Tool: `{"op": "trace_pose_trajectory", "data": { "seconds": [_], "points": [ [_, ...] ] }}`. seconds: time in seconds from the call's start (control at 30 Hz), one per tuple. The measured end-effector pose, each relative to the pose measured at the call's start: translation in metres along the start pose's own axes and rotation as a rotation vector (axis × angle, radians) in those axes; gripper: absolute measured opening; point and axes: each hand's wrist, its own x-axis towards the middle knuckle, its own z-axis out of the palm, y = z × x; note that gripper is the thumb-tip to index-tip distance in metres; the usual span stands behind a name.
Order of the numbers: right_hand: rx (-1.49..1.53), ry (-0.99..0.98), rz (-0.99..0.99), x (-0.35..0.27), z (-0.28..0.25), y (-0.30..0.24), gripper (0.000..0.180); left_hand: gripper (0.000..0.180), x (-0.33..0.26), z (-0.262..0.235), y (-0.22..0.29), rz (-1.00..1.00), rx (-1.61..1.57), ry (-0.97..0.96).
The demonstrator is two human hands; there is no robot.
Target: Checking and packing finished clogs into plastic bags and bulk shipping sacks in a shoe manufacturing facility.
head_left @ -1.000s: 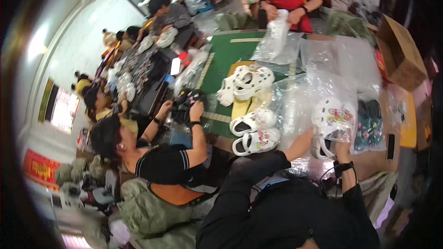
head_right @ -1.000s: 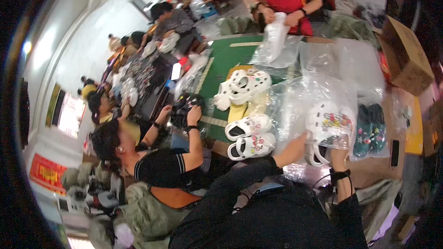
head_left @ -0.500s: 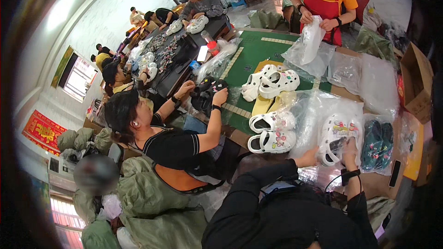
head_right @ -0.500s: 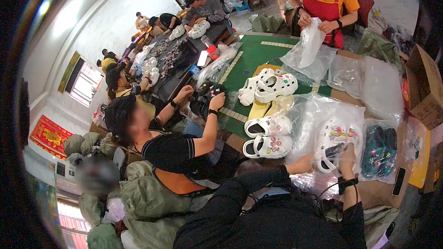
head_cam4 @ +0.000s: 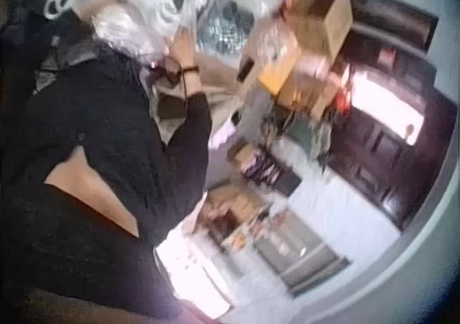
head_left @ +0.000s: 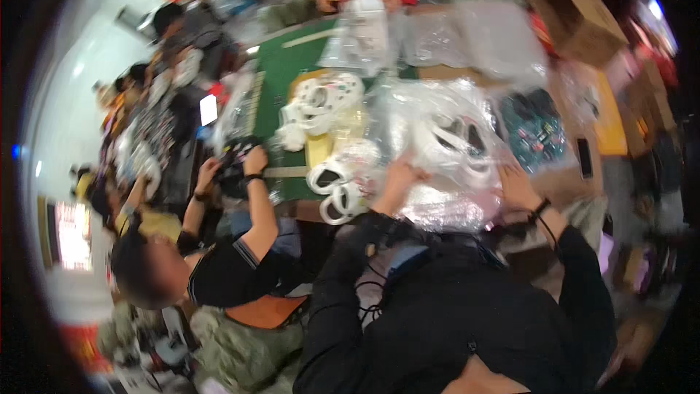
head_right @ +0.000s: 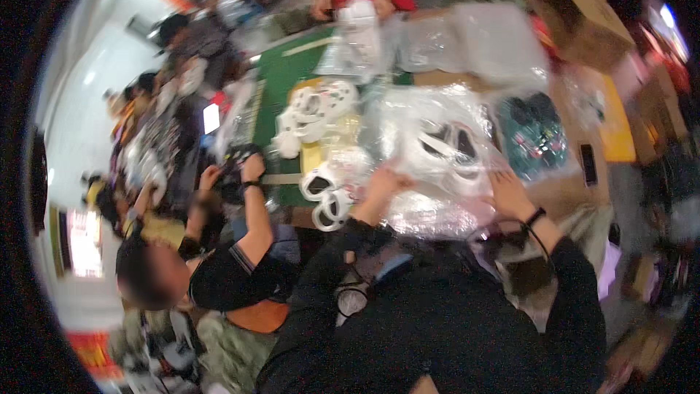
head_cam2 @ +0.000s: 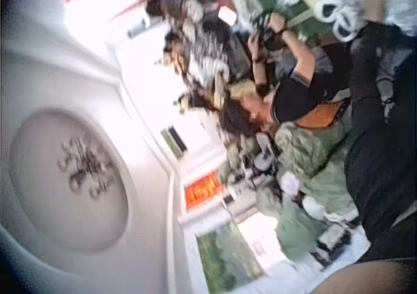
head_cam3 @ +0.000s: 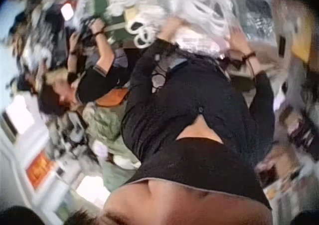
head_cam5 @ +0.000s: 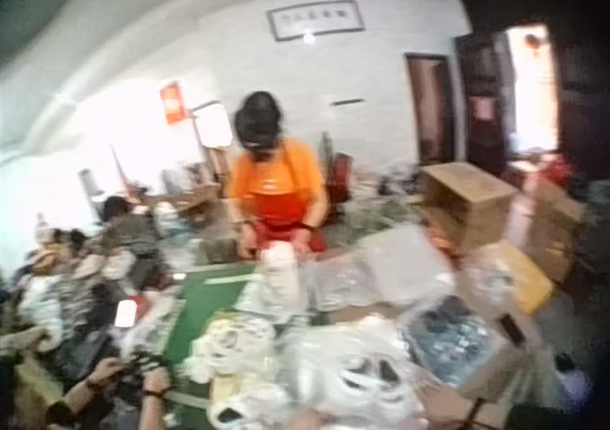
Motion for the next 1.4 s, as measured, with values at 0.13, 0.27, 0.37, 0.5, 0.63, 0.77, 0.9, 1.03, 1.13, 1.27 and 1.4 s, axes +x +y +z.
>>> {"op": "trace_pose_trajectory", "data": {
  "seconds": [0.13, 0.27, 0.37, 0.5, 0.63, 0.77, 0.9, 1.03, 1.13, 1.27, 1.4],
  "points": [
    [-0.145, 0.22, -0.207, -0.006, -0.07, 0.011, 0.056, 0.026, 0.031, 0.002, 0.126, -0.044, -0.25, 0.143],
    [-0.296, 0.23, -0.312, 0.011, -0.066, 0.054, 0.017, 0.022, 0.067, 0.003, 0.149, -0.009, -0.351, 0.162],
    [-0.223, 0.617, -0.152, 0.036, -0.108, 0.057, 0.012, 0.02, 0.086, -0.014, 0.18, 0.108, -0.356, 0.179],
    [-0.098, 0.962, 0.027, 0.035, -0.174, 0.036, 0.014, 0.017, 0.094, -0.024, 0.227, 0.257, -0.381, 0.119],
    [0.093, 1.048, 0.181, 0.022, -0.17, 0.048, 0.012, 0.015, 0.087, -0.005, 0.253, 0.368, -0.348, 0.013],
    [0.35, 0.954, 0.34, -0.01, -0.155, 0.038, 0.011, 0.014, 0.085, 0.019, 0.255, 0.411, -0.364, -0.121],
    [0.264, 0.713, 0.407, -0.054, -0.128, 0.007, 0.049, 0.011, 0.073, 0.058, 0.254, 0.411, -0.212, -0.303],
    [0.245, 0.608, 0.417, -0.058, -0.113, -0.061, 0.114, 0.01, 0.046, 0.104, 0.249, 0.427, 0.01, -0.512],
    [0.377, 0.653, 0.565, -0.061, -0.106, -0.096, 0.114, 0.008, 0.018, 0.139, 0.255, 0.55, 0.17, -0.728],
    [0.574, 0.773, 0.7, -0.09, -0.092, -0.112, 0.101, 0.01, -0.012, 0.17, 0.246, 0.365, 0.122, -0.996],
    [0.456, 0.711, 0.699, -0.162, -0.076, -0.118, 0.065, 0.011, -0.047, 0.215, 0.24, 0.318, 0.111, -1.175]
  ]
}}
